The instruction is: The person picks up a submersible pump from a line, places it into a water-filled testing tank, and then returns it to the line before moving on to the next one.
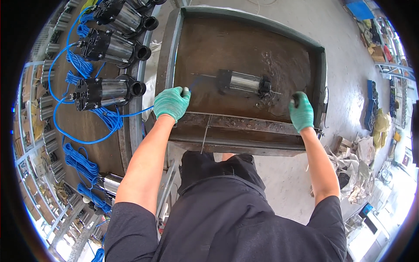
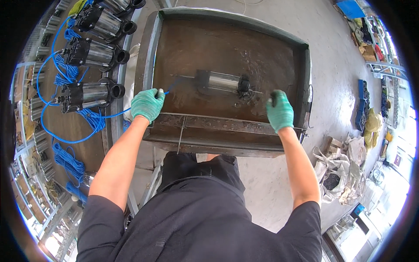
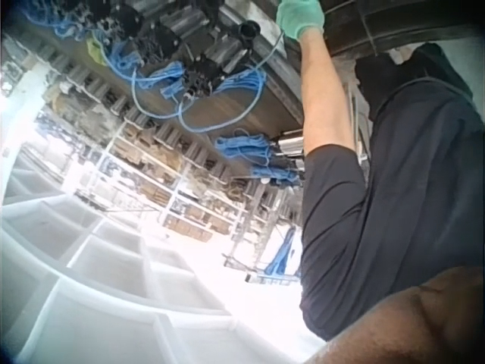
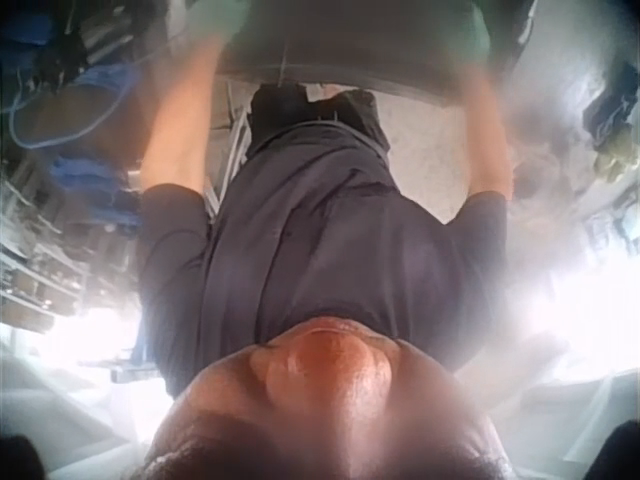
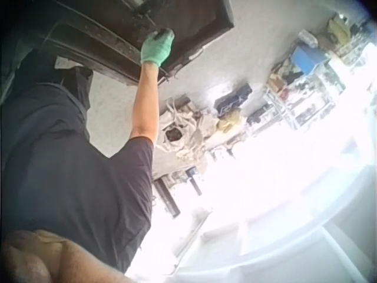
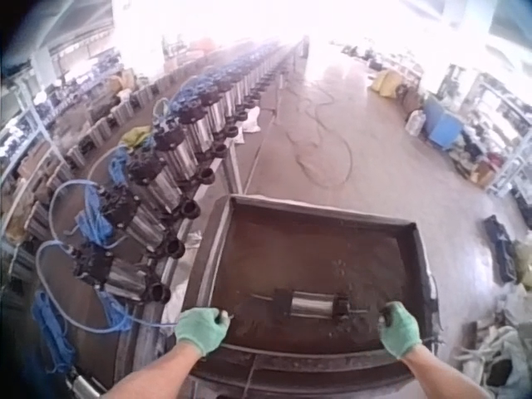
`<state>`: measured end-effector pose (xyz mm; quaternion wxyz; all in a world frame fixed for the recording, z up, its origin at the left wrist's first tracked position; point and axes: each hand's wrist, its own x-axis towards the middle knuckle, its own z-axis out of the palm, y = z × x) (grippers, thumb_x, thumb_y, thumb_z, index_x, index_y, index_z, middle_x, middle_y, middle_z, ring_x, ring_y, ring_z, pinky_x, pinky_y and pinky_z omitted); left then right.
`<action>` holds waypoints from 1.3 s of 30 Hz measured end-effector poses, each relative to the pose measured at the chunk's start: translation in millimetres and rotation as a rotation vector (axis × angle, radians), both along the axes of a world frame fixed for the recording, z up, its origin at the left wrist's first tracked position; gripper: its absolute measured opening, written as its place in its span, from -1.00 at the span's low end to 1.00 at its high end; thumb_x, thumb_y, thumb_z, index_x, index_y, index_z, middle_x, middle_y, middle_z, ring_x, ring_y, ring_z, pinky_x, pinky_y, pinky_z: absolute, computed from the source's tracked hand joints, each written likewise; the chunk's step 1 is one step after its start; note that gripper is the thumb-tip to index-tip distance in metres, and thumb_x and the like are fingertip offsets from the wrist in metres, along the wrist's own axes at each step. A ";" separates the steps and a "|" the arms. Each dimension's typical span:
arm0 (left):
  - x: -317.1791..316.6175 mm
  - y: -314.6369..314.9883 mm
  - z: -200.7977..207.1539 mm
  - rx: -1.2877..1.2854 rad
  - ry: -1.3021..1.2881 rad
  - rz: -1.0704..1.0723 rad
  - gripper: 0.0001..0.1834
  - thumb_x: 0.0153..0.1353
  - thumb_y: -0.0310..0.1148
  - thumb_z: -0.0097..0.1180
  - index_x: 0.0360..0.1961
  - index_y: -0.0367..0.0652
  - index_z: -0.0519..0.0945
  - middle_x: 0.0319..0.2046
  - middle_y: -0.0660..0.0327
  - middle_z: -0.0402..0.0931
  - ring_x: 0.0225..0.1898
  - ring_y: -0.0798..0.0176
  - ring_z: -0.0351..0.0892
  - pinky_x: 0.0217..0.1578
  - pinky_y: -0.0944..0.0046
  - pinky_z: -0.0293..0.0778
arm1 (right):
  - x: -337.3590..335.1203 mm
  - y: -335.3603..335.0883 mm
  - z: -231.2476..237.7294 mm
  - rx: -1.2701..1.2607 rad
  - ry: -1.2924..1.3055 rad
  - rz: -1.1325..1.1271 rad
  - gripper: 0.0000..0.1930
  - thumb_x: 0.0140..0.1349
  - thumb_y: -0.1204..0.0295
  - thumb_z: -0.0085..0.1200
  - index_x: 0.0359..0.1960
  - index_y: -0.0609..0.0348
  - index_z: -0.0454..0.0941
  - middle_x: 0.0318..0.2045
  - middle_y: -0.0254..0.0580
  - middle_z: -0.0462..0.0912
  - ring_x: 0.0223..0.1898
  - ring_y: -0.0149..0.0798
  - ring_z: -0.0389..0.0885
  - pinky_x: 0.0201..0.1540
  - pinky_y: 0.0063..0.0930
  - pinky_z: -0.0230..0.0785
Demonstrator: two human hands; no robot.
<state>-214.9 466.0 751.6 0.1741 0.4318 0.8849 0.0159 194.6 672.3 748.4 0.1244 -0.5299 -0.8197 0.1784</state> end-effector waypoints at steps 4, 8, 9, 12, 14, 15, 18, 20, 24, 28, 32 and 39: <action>2.0 2.9 2.3 -0.031 0.000 0.015 -0.50 0.44 0.06 -0.04 -0.42 -0.06 0.71 -0.41 -0.05 0.69 -0.29 -0.24 0.68 -0.20 -0.19 0.55 | 62.4 12.1 -14.6 -0.020 0.073 -0.098 -0.82 0.39 0.39 0.15 -0.04 0.13 0.58 -0.20 0.03 0.74 -0.22 0.14 0.72 -0.10 -0.21 0.58; 5.9 6.5 8.0 -0.073 0.007 0.039 -0.50 0.45 0.07 -0.06 -0.39 -0.04 0.71 -0.41 -0.03 0.69 -0.27 -0.23 0.68 -0.18 -0.17 0.55 | 60.5 13.9 -26.2 -0.099 0.042 -0.268 -0.80 0.42 0.29 0.14 -0.11 0.16 0.61 -0.24 0.10 0.74 -0.22 0.23 0.70 -0.11 -0.11 0.55; 6.6 6.7 9.7 -0.076 0.012 0.047 -0.50 0.45 0.08 -0.06 -0.39 -0.03 0.72 -0.41 -0.03 0.69 -0.26 -0.24 0.68 -0.18 -0.17 0.55 | 52.9 12.4 -23.0 -0.123 0.012 -0.294 -0.77 0.43 0.24 0.14 -0.10 0.13 0.61 -0.23 0.09 0.75 -0.18 0.23 0.70 -0.10 -0.09 0.55; 6.3 6.3 4.7 -0.086 0.048 0.041 -0.51 0.45 0.09 -0.06 -0.38 -0.02 0.72 -0.40 -0.04 0.69 -0.26 -0.25 0.67 -0.18 -0.17 0.55 | 52.9 13.8 -20.8 -0.146 -0.101 -0.287 -0.72 0.46 0.17 0.07 -0.08 0.11 0.62 -0.19 0.12 0.74 -0.12 0.26 0.69 -0.07 -0.02 0.54; 6.4 6.7 5.6 -0.080 0.054 0.045 -0.50 0.45 0.09 -0.06 -0.37 -0.02 0.72 -0.40 -0.05 0.69 -0.26 -0.25 0.67 -0.18 -0.18 0.55 | 54.7 15.3 -20.9 -0.147 -0.138 -0.282 -0.69 0.47 0.14 0.04 -0.08 0.12 0.62 -0.17 0.14 0.74 -0.09 0.28 0.67 -0.05 0.02 0.54; 7.6 7.1 5.8 -0.076 0.054 0.045 -0.50 0.45 0.09 -0.06 -0.37 -0.02 0.72 -0.40 -0.05 0.68 -0.26 -0.26 0.66 -0.18 -0.19 0.55 | 54.8 15.7 -20.8 -0.150 -0.150 -0.280 -0.69 0.47 0.14 0.03 -0.08 0.12 0.63 -0.17 0.15 0.73 -0.09 0.28 0.67 -0.04 0.03 0.54; 7.3 5.9 4.7 -0.076 0.046 0.060 -0.50 0.46 0.10 -0.07 -0.38 -0.02 0.72 -0.40 -0.05 0.68 -0.26 -0.27 0.66 -0.19 -0.19 0.55 | 54.5 16.8 -20.7 -0.159 -0.173 -0.275 -0.68 0.48 0.13 0.01 -0.07 0.12 0.63 -0.16 0.16 0.73 -0.08 0.29 0.66 -0.03 0.05 0.53; 7.2 6.4 3.7 -0.092 0.048 0.066 -0.50 0.46 0.10 -0.07 -0.38 -0.02 0.72 -0.40 -0.05 0.68 -0.26 -0.27 0.66 -0.19 -0.19 0.55 | 54.5 17.4 -19.4 -0.166 -0.174 -0.274 -0.67 0.48 0.13 0.01 -0.06 0.12 0.63 -0.16 0.17 0.73 -0.08 0.29 0.66 -0.03 0.06 0.53; 8.9 7.9 5.3 -0.100 0.061 0.061 -0.49 0.46 0.10 -0.07 -0.37 -0.03 0.72 -0.39 -0.06 0.68 -0.26 -0.27 0.66 -0.18 -0.18 0.56 | 54.2 18.0 -19.6 -0.181 -0.184 -0.282 -0.66 0.47 0.12 0.01 -0.05 0.12 0.63 -0.15 0.18 0.72 -0.07 0.30 0.66 -0.03 0.06 0.54; 8.1 7.4 4.7 -0.092 0.045 0.060 -0.49 0.46 0.10 -0.08 -0.36 -0.04 0.72 -0.38 -0.06 0.68 -0.25 -0.27 0.66 -0.18 -0.18 0.56 | 54.8 18.4 -19.8 -0.180 -0.197 -0.260 -0.66 0.48 0.12 0.00 -0.05 0.13 0.63 -0.16 0.19 0.72 -0.07 0.30 0.66 -0.03 0.06 0.54; 7.5 7.3 3.0 -0.096 0.040 0.075 -0.49 0.46 0.09 -0.07 -0.37 -0.04 0.71 -0.38 -0.06 0.68 -0.25 -0.28 0.65 -0.19 -0.20 0.56 | 54.3 17.5 -19.8 -0.179 -0.184 -0.261 -0.66 0.48 0.12 0.00 -0.05 0.12 0.63 -0.16 0.19 0.72 -0.08 0.30 0.66 -0.04 0.06 0.53; 10.5 7.8 6.7 -0.071 0.053 0.070 -0.50 0.46 0.08 -0.05 -0.38 -0.06 0.70 -0.39 -0.08 0.66 -0.27 -0.31 0.62 -0.22 -0.23 0.53 | 52.0 16.9 -15.4 -0.176 -0.184 -0.250 -0.66 0.48 0.13 0.00 -0.06 0.14 0.63 -0.17 0.19 0.72 -0.09 0.31 0.65 -0.04 0.06 0.53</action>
